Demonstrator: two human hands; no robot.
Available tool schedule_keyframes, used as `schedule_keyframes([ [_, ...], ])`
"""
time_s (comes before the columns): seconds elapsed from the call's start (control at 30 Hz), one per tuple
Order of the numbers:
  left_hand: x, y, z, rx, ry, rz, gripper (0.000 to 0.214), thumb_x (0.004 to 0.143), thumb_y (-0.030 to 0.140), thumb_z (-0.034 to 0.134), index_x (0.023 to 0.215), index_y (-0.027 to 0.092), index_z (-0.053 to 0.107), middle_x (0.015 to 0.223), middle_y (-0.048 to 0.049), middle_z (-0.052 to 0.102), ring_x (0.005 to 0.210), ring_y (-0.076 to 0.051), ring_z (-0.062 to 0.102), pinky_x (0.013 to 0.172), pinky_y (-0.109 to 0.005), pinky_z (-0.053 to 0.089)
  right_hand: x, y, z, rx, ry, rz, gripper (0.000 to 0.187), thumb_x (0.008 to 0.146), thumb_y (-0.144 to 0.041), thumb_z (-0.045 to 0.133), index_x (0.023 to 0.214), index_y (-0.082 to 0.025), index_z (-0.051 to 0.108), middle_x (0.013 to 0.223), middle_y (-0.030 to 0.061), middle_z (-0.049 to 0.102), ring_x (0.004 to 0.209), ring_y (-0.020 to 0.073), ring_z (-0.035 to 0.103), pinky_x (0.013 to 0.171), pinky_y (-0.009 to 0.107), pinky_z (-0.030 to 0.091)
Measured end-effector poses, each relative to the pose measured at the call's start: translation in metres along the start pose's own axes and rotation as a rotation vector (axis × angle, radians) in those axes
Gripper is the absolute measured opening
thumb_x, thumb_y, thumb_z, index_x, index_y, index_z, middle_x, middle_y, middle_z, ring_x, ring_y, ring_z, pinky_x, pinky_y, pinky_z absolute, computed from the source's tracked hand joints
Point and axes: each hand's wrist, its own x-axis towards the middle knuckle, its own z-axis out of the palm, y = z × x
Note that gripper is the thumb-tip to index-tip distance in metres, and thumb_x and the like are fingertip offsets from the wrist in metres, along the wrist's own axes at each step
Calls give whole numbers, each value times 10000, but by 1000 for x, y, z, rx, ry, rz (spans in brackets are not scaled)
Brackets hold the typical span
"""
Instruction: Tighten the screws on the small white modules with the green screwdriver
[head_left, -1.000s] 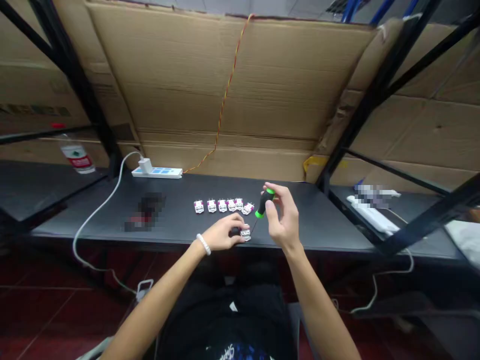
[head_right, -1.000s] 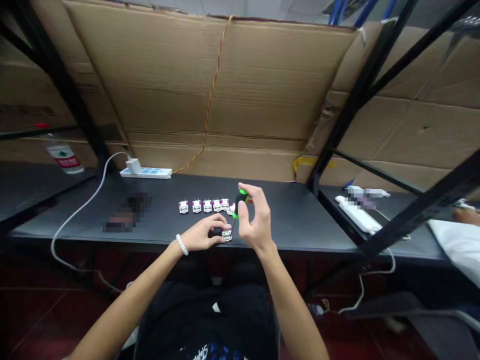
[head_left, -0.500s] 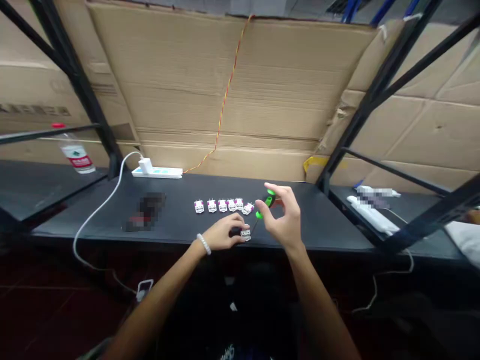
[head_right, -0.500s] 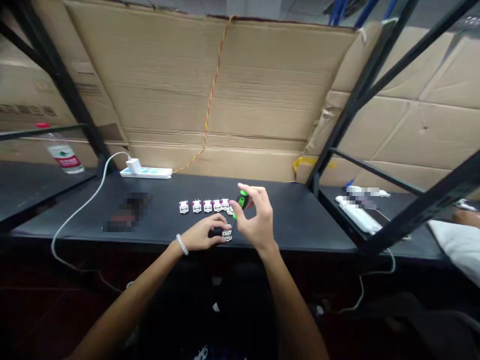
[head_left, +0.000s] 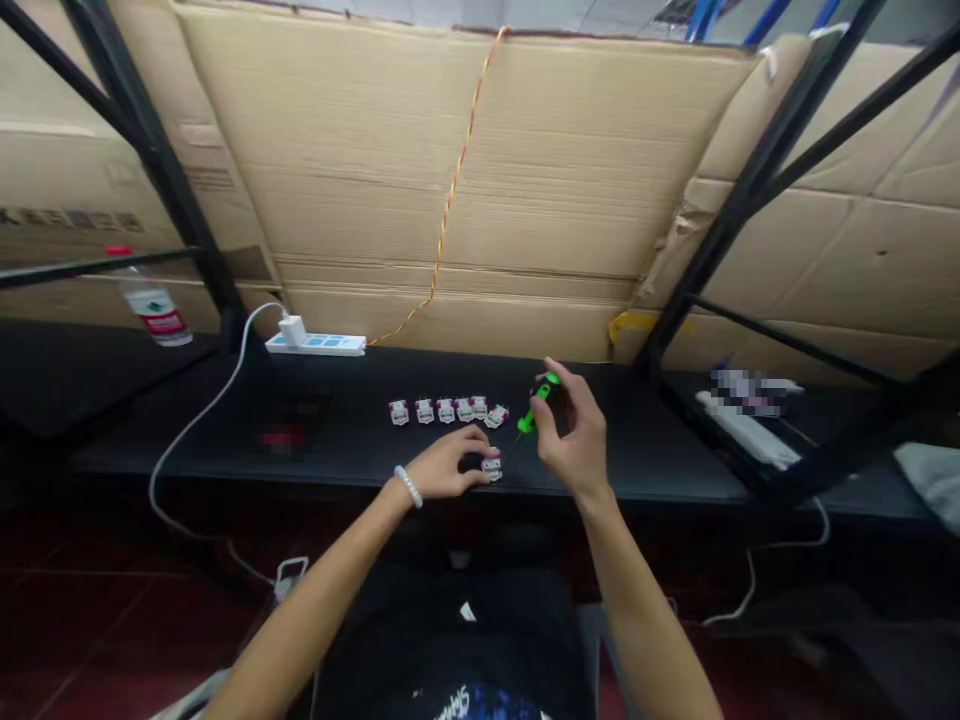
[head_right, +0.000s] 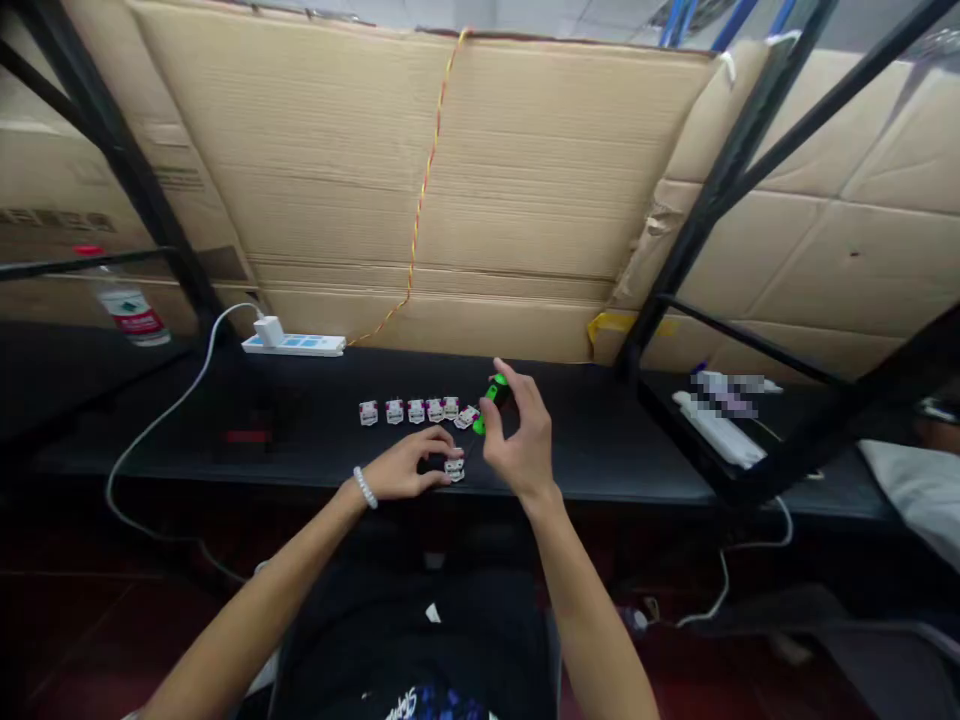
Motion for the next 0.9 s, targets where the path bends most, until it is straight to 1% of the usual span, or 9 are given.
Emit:
schedule_keyframes([
  [0.17, 0, 0, 0, 11, 0, 9, 310, 868, 236, 781, 1174, 194, 765, 1148, -94, 660, 1024, -230, 666, 983, -383, 557, -5, 8, -2, 27, 85, 27, 485, 976, -297, 634, 1457, -258, 587, 1185, 110, 679, 1027, 256, 704, 921, 457, 620],
  [0.33, 0, 0, 1, 14, 8, 4, 297, 862, 203, 776, 1158, 180, 762, 1154, -96, 654, 1046, -232, 662, 1008, -394, 545, -6, 14, -5, 47, 119, 54, 497, 982, -318, 635, 1471, -256, 573, 1198, 108, 685, 1041, 250, 712, 951, 462, 620],
  [0.53, 0, 1, 0, 18, 10, 16, 293, 860, 203, 778, 1152, 181, 760, 1153, -97, 660, 1050, -236, 664, 1010, -397, 545, -7, 15, -4, 51, 116, 52, 494, 969, -315, 649, 1454, -245, 593, 1183, 113, 683, 1034, 256, 712, 935, 459, 626],
  [0.77, 1, 1, 0, 12, 6, 16, 294, 861, 202, 775, 1153, 174, 757, 1152, -96, 654, 1051, -233, 662, 1013, -404, 543, -8, 13, -2, 50, 101, 45, 485, 979, -304, 637, 1460, -261, 585, 1186, 103, 678, 1034, 243, 707, 943, 459, 627],
  [0.9, 1, 1, 0, 13, 8, 15, 288, 866, 217, 772, 1151, 182, 758, 1150, -92, 653, 1044, -232, 661, 1009, -394, 545, -8, 11, -3, 50, 111, 48, 497, 980, -301, 640, 1471, -250, 579, 1187, 106, 675, 1034, 241, 710, 945, 444, 626],
])
